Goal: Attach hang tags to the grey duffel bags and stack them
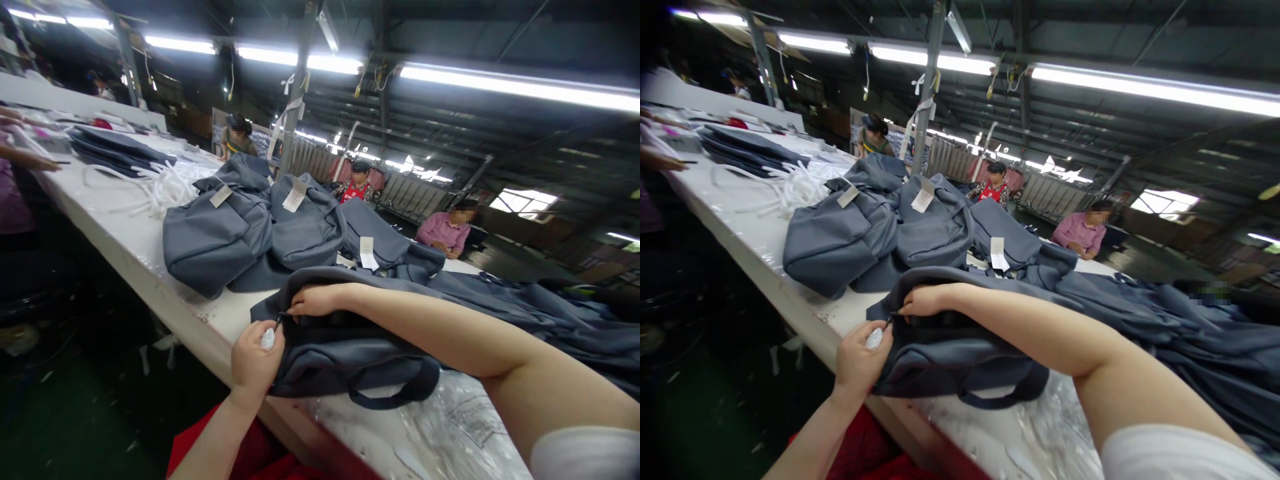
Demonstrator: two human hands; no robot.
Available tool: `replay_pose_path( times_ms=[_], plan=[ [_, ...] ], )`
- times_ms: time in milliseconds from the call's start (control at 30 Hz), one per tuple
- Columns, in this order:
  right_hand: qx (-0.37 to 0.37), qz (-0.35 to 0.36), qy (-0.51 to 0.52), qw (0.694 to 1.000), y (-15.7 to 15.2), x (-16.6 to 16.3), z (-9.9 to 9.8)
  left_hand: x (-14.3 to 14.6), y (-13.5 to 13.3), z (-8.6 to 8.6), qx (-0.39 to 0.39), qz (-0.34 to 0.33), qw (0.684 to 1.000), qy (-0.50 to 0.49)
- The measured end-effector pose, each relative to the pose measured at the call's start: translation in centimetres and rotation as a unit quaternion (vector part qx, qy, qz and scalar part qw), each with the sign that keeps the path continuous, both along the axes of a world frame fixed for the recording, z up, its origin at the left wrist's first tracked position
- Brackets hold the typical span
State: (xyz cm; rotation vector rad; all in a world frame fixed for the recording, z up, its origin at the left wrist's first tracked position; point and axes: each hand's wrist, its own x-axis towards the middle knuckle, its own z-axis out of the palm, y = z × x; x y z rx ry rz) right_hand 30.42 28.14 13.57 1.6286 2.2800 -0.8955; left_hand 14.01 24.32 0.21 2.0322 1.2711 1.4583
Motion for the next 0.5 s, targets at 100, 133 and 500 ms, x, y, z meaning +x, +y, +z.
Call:
replay_pose_path(
  times_ms=[100,133,500],
  plan=[
    [-0.014,-0.058,0.11,0.992,-0.5,0.8,-0.1,-0.1,-0.2,0.5,0.021,-0.024,0.999,0.035],
    [-0.017,-0.068,0.128,0.989,-0.7,1.0,-0.1,0.0,-0.2,0.6,0.026,-0.028,0.998,0.045],
    [-0.022,0.003,0.037,0.999,-1.1,0.8,0.3,0.3,-1.0,0.7,0.08,0.001,0.995,0.06]
  ],
)
